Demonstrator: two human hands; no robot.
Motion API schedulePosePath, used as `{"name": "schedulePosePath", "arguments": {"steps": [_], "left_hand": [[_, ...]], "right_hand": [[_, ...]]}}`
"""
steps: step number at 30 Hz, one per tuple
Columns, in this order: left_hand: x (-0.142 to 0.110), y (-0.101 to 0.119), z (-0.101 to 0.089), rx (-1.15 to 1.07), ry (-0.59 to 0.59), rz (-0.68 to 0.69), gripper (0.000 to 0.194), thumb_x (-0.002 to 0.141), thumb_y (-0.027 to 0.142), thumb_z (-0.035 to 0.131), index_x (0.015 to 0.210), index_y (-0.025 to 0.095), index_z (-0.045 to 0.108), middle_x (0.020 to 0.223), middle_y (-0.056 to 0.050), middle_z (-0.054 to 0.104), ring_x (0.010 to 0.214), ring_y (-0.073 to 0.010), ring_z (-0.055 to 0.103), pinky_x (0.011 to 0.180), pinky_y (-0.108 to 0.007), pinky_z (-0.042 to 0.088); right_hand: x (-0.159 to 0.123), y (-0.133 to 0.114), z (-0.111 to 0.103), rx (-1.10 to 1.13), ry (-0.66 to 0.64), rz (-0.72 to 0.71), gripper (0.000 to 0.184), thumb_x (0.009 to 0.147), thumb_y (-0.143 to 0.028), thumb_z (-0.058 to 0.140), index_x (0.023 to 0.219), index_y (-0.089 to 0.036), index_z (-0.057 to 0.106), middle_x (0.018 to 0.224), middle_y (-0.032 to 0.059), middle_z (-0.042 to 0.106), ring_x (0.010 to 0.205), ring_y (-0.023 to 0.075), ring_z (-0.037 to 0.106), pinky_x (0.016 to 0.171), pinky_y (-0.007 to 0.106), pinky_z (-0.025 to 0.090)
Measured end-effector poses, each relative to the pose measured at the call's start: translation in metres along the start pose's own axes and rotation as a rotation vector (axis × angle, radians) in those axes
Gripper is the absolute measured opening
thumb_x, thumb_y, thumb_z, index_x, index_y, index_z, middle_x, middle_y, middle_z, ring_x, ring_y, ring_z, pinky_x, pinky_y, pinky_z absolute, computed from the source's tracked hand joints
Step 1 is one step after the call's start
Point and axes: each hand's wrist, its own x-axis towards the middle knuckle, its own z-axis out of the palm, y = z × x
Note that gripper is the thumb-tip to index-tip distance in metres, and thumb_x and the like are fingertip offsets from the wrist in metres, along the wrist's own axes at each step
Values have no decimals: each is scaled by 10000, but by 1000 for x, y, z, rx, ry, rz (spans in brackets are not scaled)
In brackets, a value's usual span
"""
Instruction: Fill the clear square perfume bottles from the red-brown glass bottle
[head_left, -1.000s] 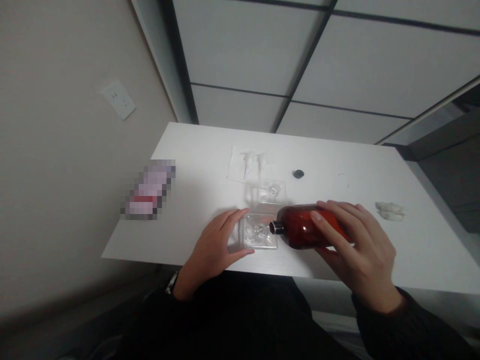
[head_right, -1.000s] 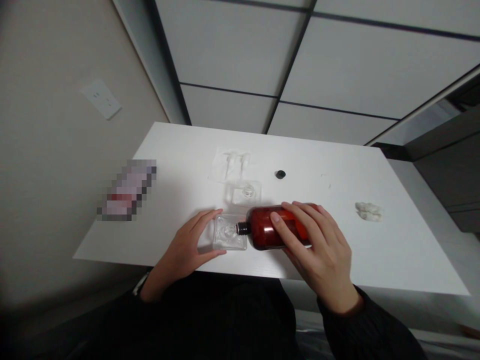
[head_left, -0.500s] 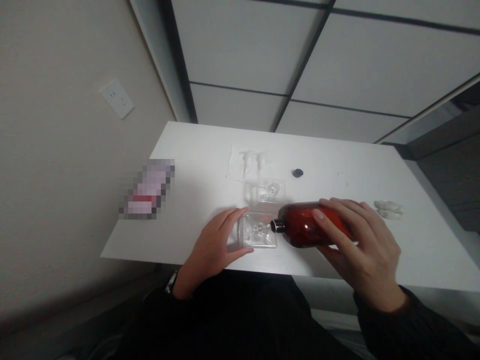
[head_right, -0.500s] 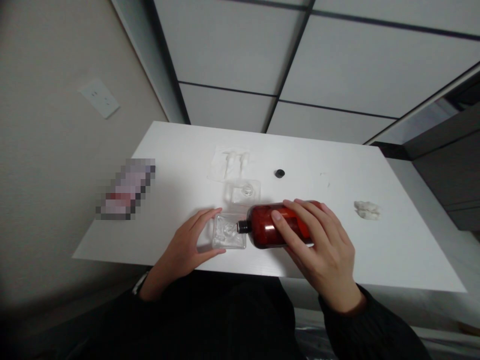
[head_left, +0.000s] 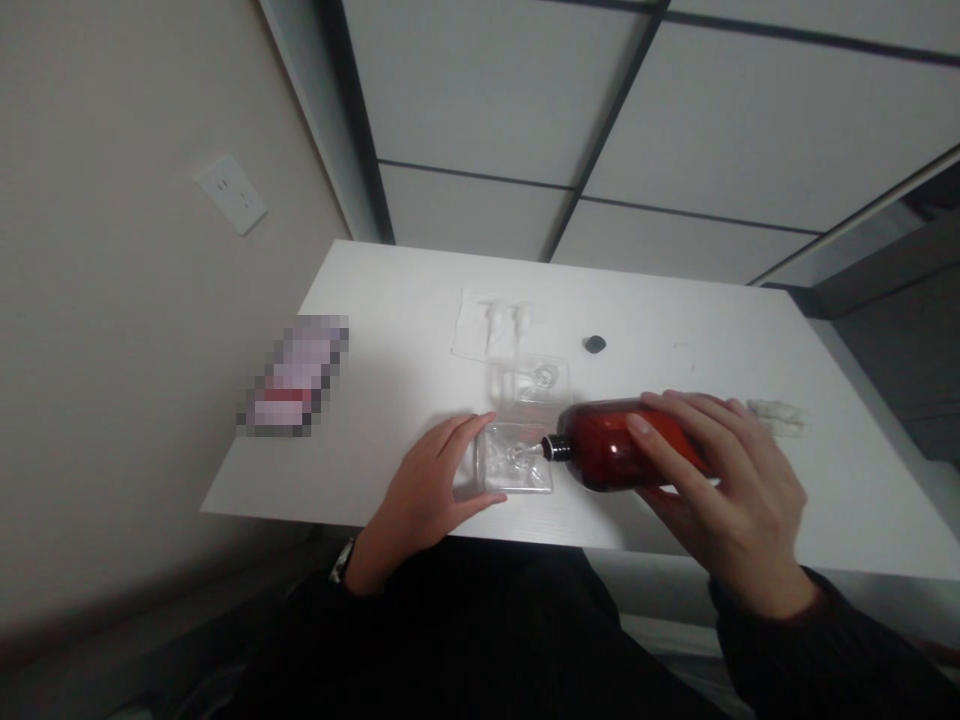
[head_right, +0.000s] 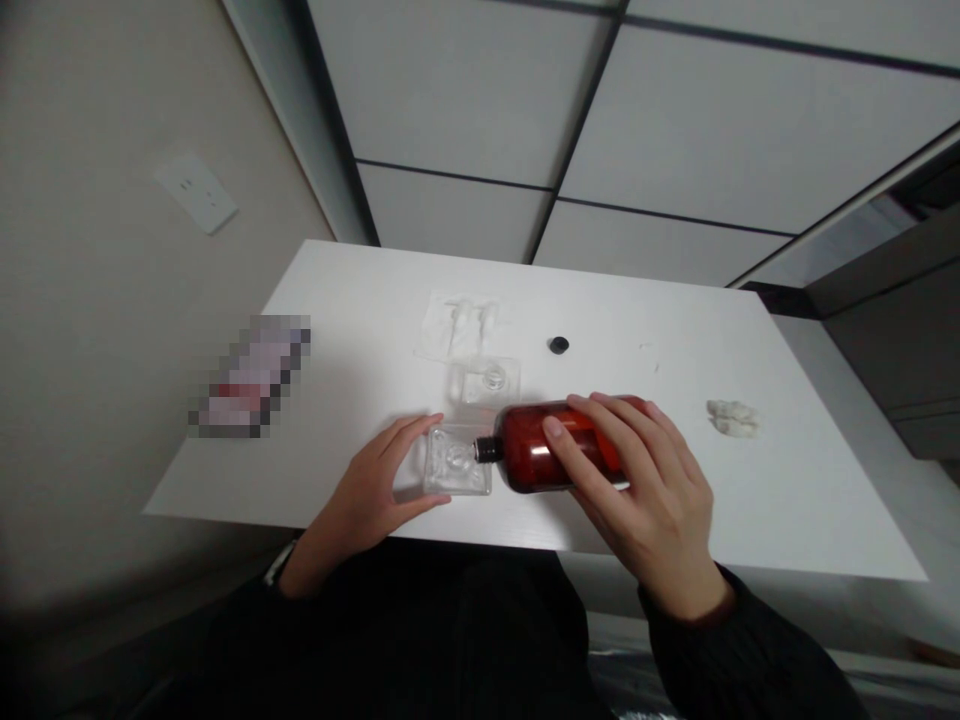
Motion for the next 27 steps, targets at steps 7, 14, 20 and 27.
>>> {"name": "schedulePosePath", "arguments": {"steps": [7, 14, 20, 27], "left_hand": [[0, 0, 0, -6, 0, 0, 815, 889, 384, 847, 1575, 278, 418, 1530, -146, 593, 1407, -350, 599, 1193, -586, 502], [0, -2, 0, -21, 17, 28, 830, 885, 394, 848, 1584, 276, 416, 1534, -149, 597, 1414, -354, 596, 1194, -591, 501], [1, -2, 0, -12, 20, 33, 824, 889, 402, 845, 1580, 264, 418, 1527, -155, 601, 1409, -353, 600, 1192, -588, 503], [1, -1, 0, -23, 16, 17, 820, 886, 404, 840, 1584, 287, 425, 1528, -141, 604, 1408, -357, 602, 1193, -594, 502]], "right_hand": [[-1, 0, 0, 0, -11, 13, 918, 888, -42, 799, 1667, -307, 391, 1358, 165, 733, 1187, 338, 734, 1024, 562, 612], [-2, 2, -1, -13, -20, -21, 945, 880, -41, 809, 1681, -284, 372, 1367, 191, 722, 1208, 356, 723, 1039, 573, 597], [-1, 2, -2, -2, -21, -25, 938, 877, -21, 798, 1681, -265, 380, 1378, 203, 713, 1214, 367, 717, 1062, 575, 577], [1, 3, -4, -13, -21, -21, 950, 867, -26, 815, 1676, -281, 386, 1367, 192, 721, 1216, 360, 718, 1055, 562, 581]]}}
